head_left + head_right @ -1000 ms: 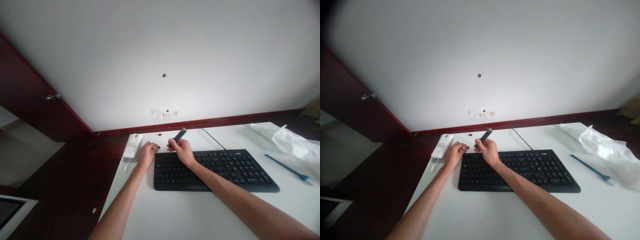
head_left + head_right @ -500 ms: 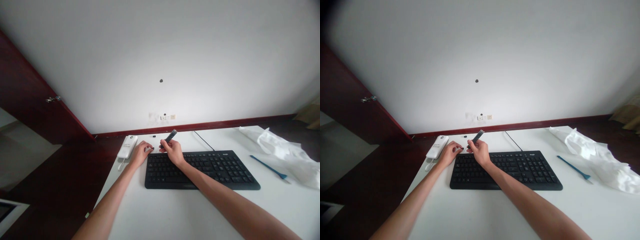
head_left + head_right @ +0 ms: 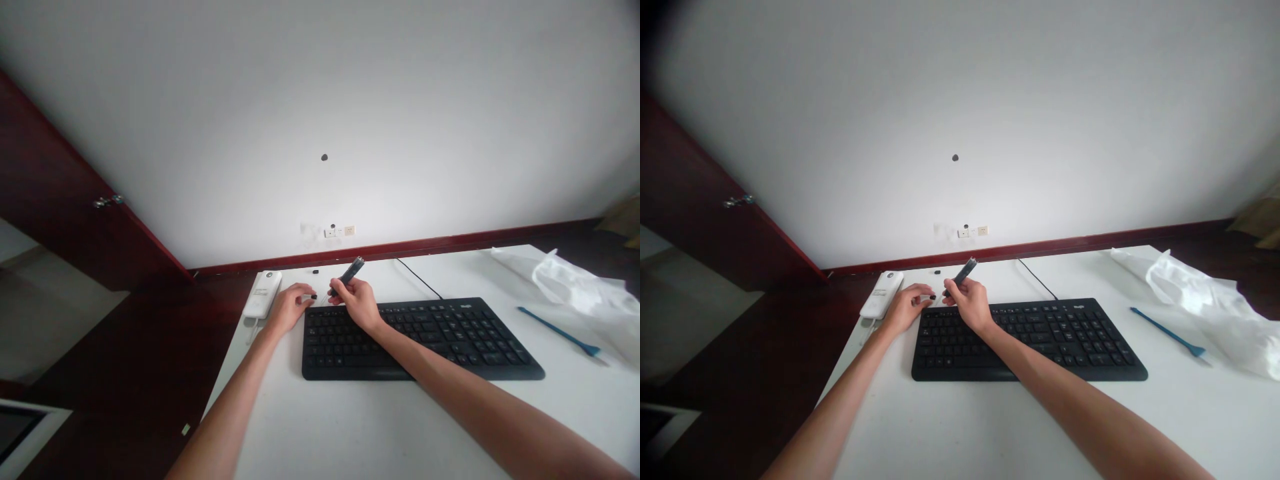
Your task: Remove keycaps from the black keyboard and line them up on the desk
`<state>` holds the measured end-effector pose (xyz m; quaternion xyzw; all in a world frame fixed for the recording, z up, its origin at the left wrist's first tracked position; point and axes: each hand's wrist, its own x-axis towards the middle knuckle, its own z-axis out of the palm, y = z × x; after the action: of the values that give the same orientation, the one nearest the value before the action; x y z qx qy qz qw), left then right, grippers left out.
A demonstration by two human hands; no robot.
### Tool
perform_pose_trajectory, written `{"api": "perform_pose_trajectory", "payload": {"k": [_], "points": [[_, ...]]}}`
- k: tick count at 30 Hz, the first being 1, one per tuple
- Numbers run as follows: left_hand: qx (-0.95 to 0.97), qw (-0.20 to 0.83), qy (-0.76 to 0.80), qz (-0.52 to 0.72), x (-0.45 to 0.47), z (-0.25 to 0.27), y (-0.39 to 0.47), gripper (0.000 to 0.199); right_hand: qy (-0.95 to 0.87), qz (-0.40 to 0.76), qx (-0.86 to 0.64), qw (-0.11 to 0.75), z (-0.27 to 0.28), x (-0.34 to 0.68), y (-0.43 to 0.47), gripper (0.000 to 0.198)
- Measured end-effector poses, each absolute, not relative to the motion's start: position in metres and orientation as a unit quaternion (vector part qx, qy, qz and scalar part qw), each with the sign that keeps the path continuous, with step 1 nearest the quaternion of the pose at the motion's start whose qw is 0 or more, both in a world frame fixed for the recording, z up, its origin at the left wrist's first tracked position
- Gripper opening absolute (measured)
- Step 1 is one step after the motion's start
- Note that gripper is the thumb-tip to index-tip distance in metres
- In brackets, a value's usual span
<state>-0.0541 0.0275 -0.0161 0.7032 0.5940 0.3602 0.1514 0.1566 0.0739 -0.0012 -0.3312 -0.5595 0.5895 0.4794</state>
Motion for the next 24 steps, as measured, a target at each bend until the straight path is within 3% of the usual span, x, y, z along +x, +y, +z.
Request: {"api": "perform_pose_trajectory", "payload": {"k": [8,14,19,24], "points": [[0.742,0.113,0.602,0.272,-0.052,0.009,0.041,0.014,-0.560,0.586,-0.334,0.481,-0.002,0.157,0.074,0.051],[0.777,0.075,0.558,0.283,-0.047,0.029,0.095,0.030,-0.555,0.587,-0.334,0.486,0.000,0.158,0.073,0.050],[0.800,0.057,0.546,0.245,-0.041,0.019,0.135,0.022,-0.550,0.591,-0.334,0.487,0.000,0.158,0.073,0.049],[0.800,0.083,0.521,0.287,-0.044,0.002,0.145,0.021,-0.551,0.595,-0.338,0.477,0.001,0.157,0.073,0.050]]}}
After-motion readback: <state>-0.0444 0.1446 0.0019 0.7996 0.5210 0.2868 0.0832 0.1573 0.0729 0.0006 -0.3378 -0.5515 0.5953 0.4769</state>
